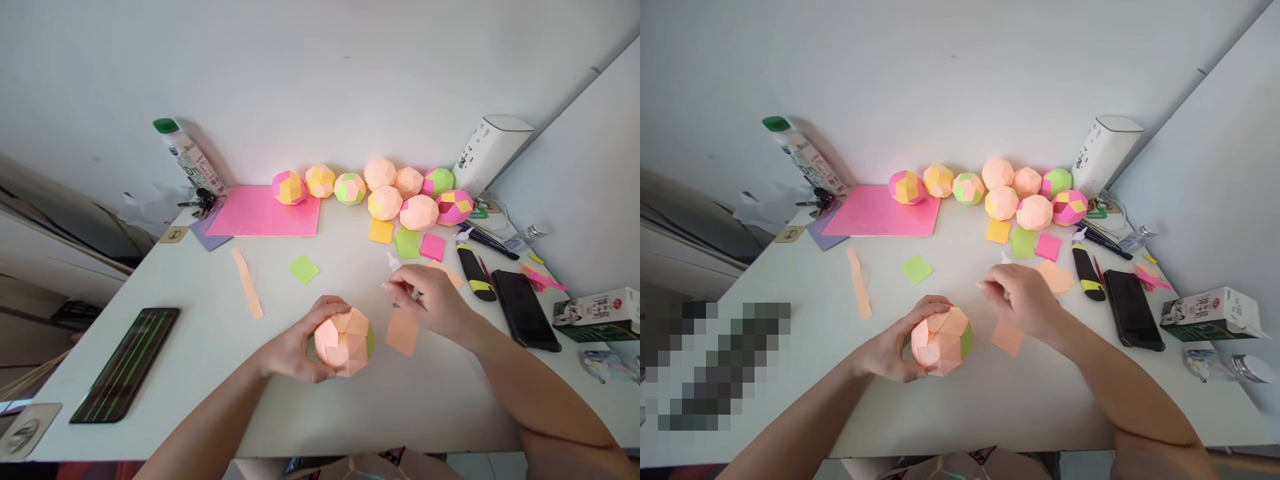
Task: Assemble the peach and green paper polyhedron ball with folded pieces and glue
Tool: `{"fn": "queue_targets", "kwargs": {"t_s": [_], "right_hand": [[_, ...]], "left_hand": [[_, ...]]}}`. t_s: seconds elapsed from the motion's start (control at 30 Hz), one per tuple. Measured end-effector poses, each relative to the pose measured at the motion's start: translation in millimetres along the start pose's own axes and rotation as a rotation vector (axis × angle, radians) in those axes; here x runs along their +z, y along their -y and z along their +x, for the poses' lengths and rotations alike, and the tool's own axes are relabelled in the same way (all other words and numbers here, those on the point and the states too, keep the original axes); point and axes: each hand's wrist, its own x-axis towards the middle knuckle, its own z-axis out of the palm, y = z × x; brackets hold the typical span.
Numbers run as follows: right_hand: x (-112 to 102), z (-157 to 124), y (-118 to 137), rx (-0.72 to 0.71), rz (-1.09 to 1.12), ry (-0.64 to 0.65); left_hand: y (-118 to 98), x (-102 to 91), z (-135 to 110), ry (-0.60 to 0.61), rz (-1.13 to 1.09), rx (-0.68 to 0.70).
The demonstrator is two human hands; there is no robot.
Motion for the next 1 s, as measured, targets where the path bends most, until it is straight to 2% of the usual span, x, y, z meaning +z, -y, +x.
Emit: {"fn": "queue_targets", "kwargs": {"t_s": [0.07, 0.13, 0.2, 0.3, 0.4, 0.63, 0.87, 1.0], "right_hand": [[-4, -8, -18, -0.012, -0.264, 0.061], [-3, -22, -36, 0.038, -0.385, 0.161], [0, -37, -52, 0.073, -0.486, 0.161], [3, -57, -64, 0.051, -0.452, 0.109], [3, -67, -68, 0.077, -0.460, 0.082], [1, -69, -73, 0.051, -0.548, 0.183], [-3, -69, -69, -0.011, -0.548, 0.283], [-11, -73, -63, -0.043, -0.471, 0.326]], "left_hand": [[3, -2.9, -1, 0.034, -0.123, -0.046], [8, -6.7, -3, 0.064, -0.233, -0.087], [11, -10.3, -5, 0.102, -0.293, -0.101], [13, -14.0, -4, 0.165, -0.308, -0.086], [11, -15.9, -3, 0.175, -0.267, -0.069], [1, -20.0, -6, 0.196, -0.205, -0.070], [4, -15.4, -7, 0.183, -0.323, -0.047], [4, -10.9, -6, 0.165, -0.346, -0.029]]}}
